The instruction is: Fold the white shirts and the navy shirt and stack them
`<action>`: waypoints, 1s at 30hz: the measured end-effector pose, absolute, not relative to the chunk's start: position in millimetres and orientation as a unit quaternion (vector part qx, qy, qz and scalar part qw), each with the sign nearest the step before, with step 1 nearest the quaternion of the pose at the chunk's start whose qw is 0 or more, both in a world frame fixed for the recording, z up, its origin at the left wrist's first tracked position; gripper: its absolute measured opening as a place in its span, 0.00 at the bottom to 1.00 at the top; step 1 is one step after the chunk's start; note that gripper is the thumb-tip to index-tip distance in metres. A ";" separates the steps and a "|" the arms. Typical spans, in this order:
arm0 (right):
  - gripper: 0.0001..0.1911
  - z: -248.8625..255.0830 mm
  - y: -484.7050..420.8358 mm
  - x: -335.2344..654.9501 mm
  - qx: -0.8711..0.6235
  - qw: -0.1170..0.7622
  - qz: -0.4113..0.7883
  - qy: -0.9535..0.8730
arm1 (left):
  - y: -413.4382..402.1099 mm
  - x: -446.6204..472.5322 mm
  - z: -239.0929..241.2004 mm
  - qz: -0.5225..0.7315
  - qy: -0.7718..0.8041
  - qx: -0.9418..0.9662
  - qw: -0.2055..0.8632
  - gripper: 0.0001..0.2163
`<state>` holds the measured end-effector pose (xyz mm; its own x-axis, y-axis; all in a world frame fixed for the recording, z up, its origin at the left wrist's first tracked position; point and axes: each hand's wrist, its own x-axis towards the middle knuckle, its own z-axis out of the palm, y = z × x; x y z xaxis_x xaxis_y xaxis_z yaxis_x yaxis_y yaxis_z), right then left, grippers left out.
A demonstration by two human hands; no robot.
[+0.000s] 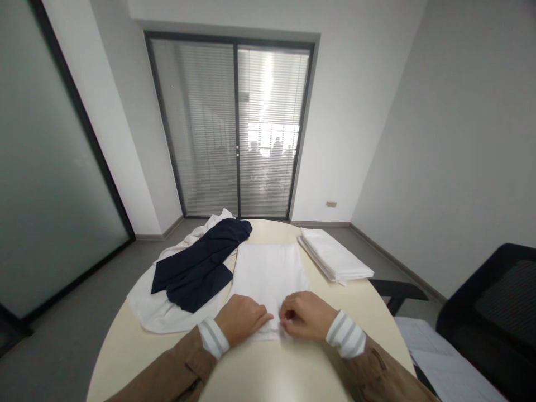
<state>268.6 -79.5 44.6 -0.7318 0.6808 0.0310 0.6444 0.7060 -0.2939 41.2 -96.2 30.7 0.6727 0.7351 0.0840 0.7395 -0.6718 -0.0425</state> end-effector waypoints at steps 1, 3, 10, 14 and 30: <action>0.08 45.7 -79.2 268.9 -0.355 0.069 0.149 -0.920 | -96.7 42.8 31.7 -0.027 -0.430 -0.902 0.034 0.17; 0.08 45.4 -78.0 267.9 -0.347 0.070 0.169 -0.920 | -97.5 45.6 34.1 -0.028 -0.468 -0.883 0.031 0.13; 0.02 24.2 -69.2 266.8 -0.360 0.107 0.255 -0.891 | -97.8 60.7 33.3 -0.125 -0.446 -0.886 0.006 0.10; 0.11 17.6 -57.4 280.5 -0.375 0.158 0.377 -0.832 | -98.0 66.5 16.3 -0.145 -0.399 -0.905 -0.019 0.24; 0.27 -47.7 62.5 332.7 -0.536 0.468 0.214 -0.669 | -103.0 50.2 17.7 -0.085 -0.288 -0.953 -0.038 0.26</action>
<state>332.7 62.5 -47.7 0.0129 0.9181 0.3962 0.5166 0.3332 -0.7888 50.2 -103.0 17.7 0.8199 0.5552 0.1397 0.5424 -0.8314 0.1207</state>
